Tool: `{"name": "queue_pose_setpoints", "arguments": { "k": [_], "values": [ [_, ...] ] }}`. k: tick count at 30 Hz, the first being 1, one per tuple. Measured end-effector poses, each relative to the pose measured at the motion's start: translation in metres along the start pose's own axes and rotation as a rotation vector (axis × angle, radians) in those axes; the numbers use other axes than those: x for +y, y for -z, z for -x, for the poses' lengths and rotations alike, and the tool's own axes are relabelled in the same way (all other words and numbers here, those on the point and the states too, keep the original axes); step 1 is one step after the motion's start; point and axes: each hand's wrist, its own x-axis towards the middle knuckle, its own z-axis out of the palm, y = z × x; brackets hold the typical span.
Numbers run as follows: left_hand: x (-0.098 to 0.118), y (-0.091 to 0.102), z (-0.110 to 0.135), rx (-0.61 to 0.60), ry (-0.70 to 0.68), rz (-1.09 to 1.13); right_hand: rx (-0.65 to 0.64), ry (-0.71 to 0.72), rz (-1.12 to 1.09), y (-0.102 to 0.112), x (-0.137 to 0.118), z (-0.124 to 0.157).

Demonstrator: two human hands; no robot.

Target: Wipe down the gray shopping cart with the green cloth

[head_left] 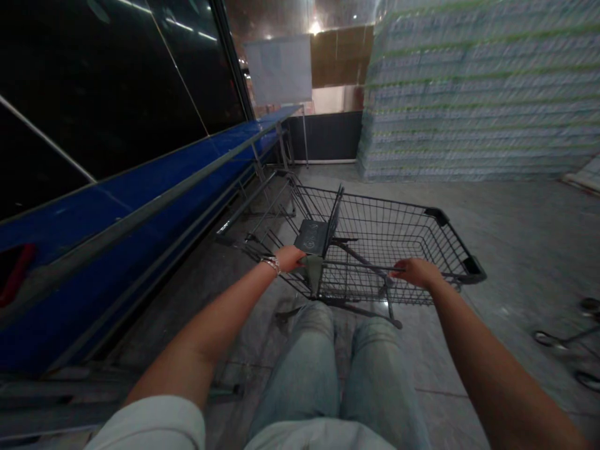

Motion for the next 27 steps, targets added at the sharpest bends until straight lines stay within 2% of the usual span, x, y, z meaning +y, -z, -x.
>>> {"name": "queue_pose_setpoints", "arguments": {
  "k": [3, 5, 8, 11, 14, 17, 22, 27],
  "values": [
    [-0.033, 0.003, 0.022, -0.035, 0.044, -0.057, 0.007, -0.014, -0.003, -0.001, -0.001, 0.0],
    [-0.045, 0.007, 0.032, -0.03, 0.056, -0.079, 0.003, -0.024, -0.008, -0.001, -0.002, 0.001],
    [-0.045, 0.009, 0.038, -0.025, 0.087, -0.089, 0.004, -0.029, -0.018, -0.002, -0.002, 0.001],
    [-0.03, 0.007, 0.031, -0.019, 0.121, -0.086, 0.003, -0.024, -0.027, -0.002, -0.003, 0.001],
    [-0.003, 0.005, 0.013, -0.018, 0.114, -0.037, -0.029, -0.003, -0.026, 0.0, -0.005, 0.001],
    [0.034, 0.005, -0.013, -0.008, 0.039, 0.032, -0.044, 0.008, -0.011, 0.001, -0.006, 0.0],
    [0.112, 0.014, -0.061, 0.001, -0.074, 0.091, -0.022, -0.027, 0.009, 0.002, -0.011, 0.002],
    [0.186, 0.027, -0.097, -0.016, -0.091, 0.144, -0.014, -0.043, 0.011, 0.004, -0.017, 0.006]
  ]
}}
